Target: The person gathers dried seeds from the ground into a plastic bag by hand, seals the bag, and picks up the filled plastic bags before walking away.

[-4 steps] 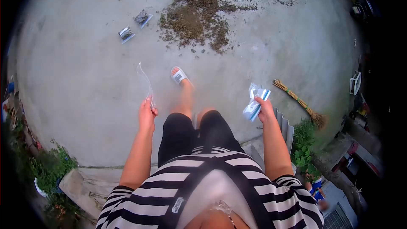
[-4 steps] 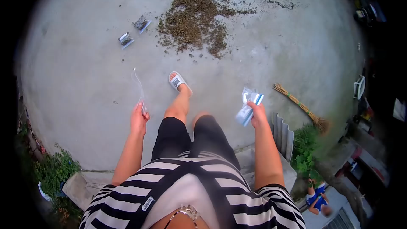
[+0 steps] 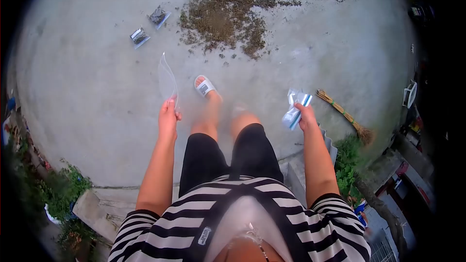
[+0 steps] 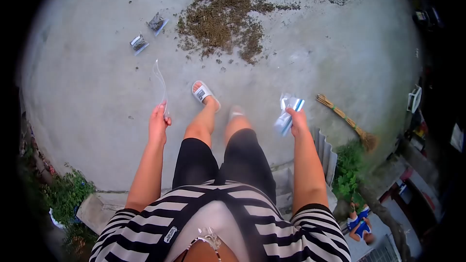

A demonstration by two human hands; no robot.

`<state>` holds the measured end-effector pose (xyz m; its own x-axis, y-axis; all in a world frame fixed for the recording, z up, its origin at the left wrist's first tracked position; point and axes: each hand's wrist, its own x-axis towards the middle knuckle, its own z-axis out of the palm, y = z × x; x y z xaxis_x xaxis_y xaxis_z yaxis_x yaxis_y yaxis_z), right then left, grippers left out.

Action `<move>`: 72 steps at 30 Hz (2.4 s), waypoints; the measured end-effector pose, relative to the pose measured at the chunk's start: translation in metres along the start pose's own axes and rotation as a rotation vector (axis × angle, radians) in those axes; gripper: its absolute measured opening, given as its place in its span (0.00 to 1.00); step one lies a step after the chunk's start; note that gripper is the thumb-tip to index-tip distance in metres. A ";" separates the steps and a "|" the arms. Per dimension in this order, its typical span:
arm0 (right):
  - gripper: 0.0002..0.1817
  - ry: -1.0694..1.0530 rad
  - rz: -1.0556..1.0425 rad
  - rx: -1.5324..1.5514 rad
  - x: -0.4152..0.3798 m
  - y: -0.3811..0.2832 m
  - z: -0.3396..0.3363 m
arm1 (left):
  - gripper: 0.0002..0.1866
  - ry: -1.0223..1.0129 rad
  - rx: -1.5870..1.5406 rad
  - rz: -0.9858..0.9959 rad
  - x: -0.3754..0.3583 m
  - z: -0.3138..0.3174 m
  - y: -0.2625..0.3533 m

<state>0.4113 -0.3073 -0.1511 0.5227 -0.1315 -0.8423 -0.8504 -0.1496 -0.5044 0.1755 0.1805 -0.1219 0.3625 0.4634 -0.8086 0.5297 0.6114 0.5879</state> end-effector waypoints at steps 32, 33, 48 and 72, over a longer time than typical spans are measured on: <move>0.63 0.392 0.192 -0.035 0.563 0.060 0.295 | 0.21 0.127 -0.008 0.598 0.440 0.164 0.107; 0.62 0.397 0.076 -0.133 0.565 0.055 0.330 | 0.21 0.125 -0.004 0.651 0.446 0.162 0.118; 0.43 -1.054 -0.739 -1.556 0.485 0.200 0.429 | 0.18 0.000 -0.055 0.780 0.493 0.122 0.145; 0.35 -0.851 -1.529 -2.046 0.421 0.128 0.583 | 0.18 0.041 0.106 0.842 0.517 0.107 0.149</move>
<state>0.4877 0.1900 -0.6809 -0.1330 0.8811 -0.4538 0.9715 0.0252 -0.2357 0.5246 0.4425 -0.4548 0.6407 0.7613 -0.0992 0.1652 -0.0106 0.9862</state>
